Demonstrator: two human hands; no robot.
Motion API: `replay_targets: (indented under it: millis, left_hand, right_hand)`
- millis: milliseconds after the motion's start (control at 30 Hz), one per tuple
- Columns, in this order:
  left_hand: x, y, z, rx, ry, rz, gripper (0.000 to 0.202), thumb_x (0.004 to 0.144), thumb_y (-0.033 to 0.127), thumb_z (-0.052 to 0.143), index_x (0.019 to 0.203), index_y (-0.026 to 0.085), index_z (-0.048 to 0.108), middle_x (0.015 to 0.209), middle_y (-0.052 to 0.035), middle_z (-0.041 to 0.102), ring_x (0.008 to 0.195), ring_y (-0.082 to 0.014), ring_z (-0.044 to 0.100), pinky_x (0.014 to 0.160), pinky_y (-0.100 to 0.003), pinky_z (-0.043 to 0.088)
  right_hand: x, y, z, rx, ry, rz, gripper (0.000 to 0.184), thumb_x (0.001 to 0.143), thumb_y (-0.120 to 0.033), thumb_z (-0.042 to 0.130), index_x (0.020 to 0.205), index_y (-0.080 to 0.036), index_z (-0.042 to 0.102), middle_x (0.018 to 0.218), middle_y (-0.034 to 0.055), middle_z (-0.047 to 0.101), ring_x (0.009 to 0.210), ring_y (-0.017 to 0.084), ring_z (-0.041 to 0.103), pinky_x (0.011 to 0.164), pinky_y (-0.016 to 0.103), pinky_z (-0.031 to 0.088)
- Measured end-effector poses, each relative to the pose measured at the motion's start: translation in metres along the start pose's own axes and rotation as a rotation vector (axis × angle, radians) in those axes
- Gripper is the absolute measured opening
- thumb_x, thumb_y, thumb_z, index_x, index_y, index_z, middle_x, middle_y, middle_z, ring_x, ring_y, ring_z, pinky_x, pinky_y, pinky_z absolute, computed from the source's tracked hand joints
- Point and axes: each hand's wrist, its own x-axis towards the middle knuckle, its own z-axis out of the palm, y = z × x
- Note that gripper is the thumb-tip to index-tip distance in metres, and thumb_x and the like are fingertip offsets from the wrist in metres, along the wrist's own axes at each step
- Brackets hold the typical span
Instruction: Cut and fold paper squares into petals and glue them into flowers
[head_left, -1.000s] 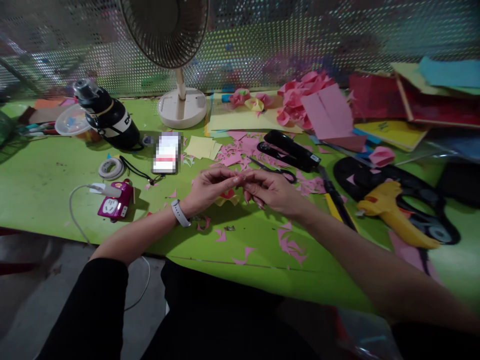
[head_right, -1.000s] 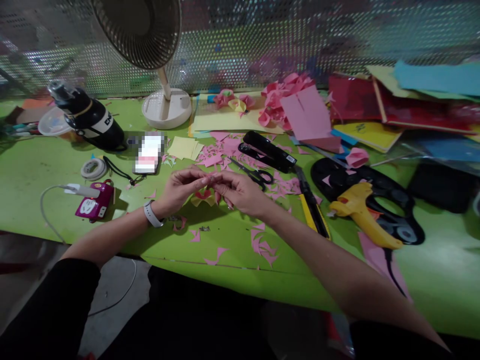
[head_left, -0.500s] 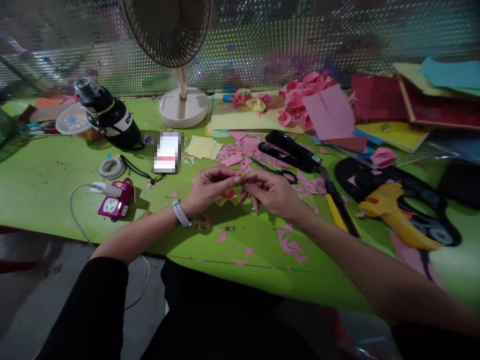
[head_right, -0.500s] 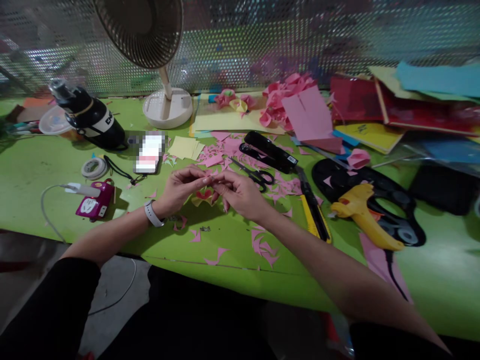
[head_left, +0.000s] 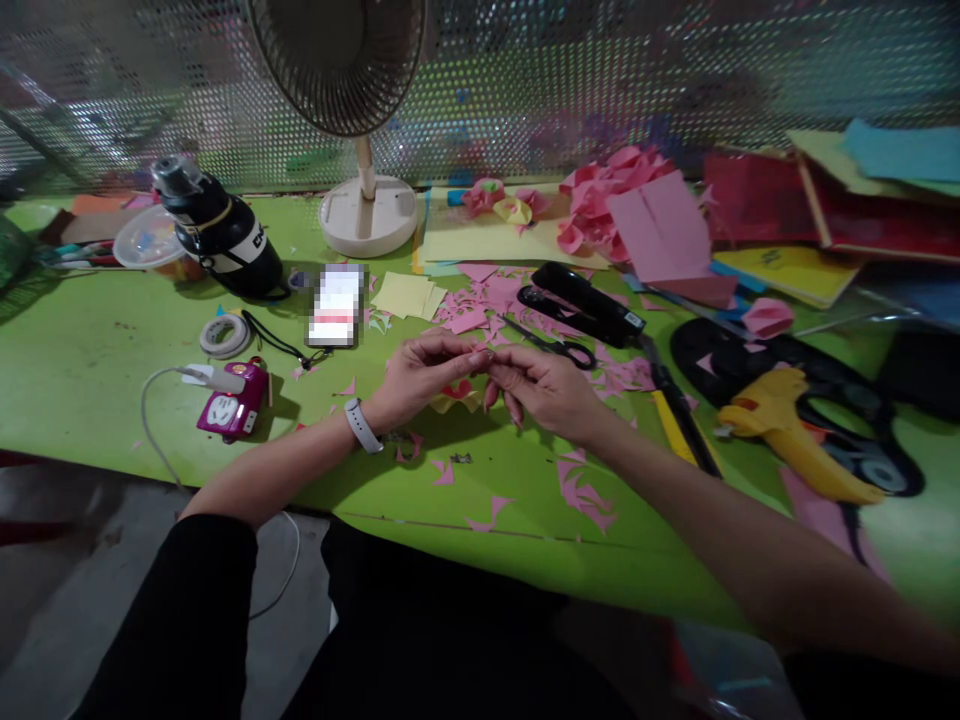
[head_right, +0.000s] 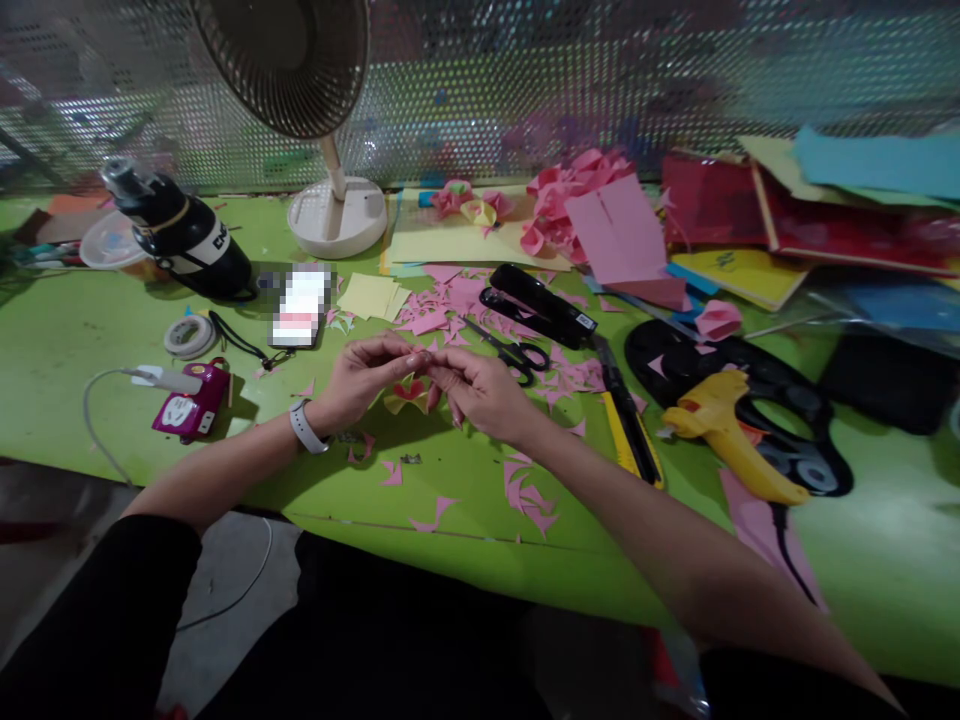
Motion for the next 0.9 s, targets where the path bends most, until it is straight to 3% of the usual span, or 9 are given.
replay_targets:
  millis: [333, 600, 800, 900]
  left_hand:
    - [0.002, -0.006, -0.003, 0.0, -0.029, 0.031, 0.02, 0.077, 0.036, 0.08, 0.088, 0.019, 0.077, 0.091, -0.0044, 0.072, 0.086, -0.013, 0.067, 0.083, -0.03, 0.056]
    - [0.003, -0.002, -0.002, -0.057, -0.011, -0.004, 0.022, 0.075, 0.037, 0.081, 0.086, 0.019, 0.075, 0.088, -0.0033, 0.072, 0.084, -0.0117, 0.066, 0.084, -0.03, 0.053]
    - [0.014, 0.002, -0.015, -0.085, 0.076, 0.046, 0.025, 0.077, 0.04, 0.079, 0.085, 0.018, 0.073, 0.084, -0.0016, 0.071, 0.074, -0.0077, 0.061, 0.074, -0.025, 0.05]
    - [0.016, 0.002, -0.018, -0.066, 0.032, 0.035, 0.026, 0.079, 0.043, 0.076, 0.085, 0.017, 0.073, 0.08, -0.0014, 0.069, 0.071, -0.0076, 0.059, 0.071, -0.024, 0.048]
  right_hand:
    - [-0.004, 0.002, 0.003, -0.02, 0.179, -0.09, 0.018, 0.09, -0.037, 0.067, 0.096, -0.02, 0.072, 0.077, 0.0031, 0.072, 0.052, 0.012, 0.063, 0.046, 0.026, 0.056]
    - [-0.003, 0.002, 0.001, -0.032, 0.18, -0.058, 0.013, 0.089, -0.034, 0.069, 0.089, -0.021, 0.07, 0.076, 0.0022, 0.072, 0.053, 0.012, 0.064, 0.048, 0.027, 0.057]
    - [-0.001, 0.0, -0.004, -0.087, 0.242, -0.086, 0.017, 0.088, -0.039, 0.069, 0.085, -0.022, 0.069, 0.078, 0.003, 0.071, 0.062, 0.014, 0.065, 0.053, 0.027, 0.056]
    - [0.0, -0.003, -0.007, 0.006, 0.313, -0.076, 0.02, 0.087, -0.041, 0.07, 0.097, -0.024, 0.068, 0.071, 0.0004, 0.068, 0.051, 0.012, 0.058, 0.046, 0.026, 0.05]
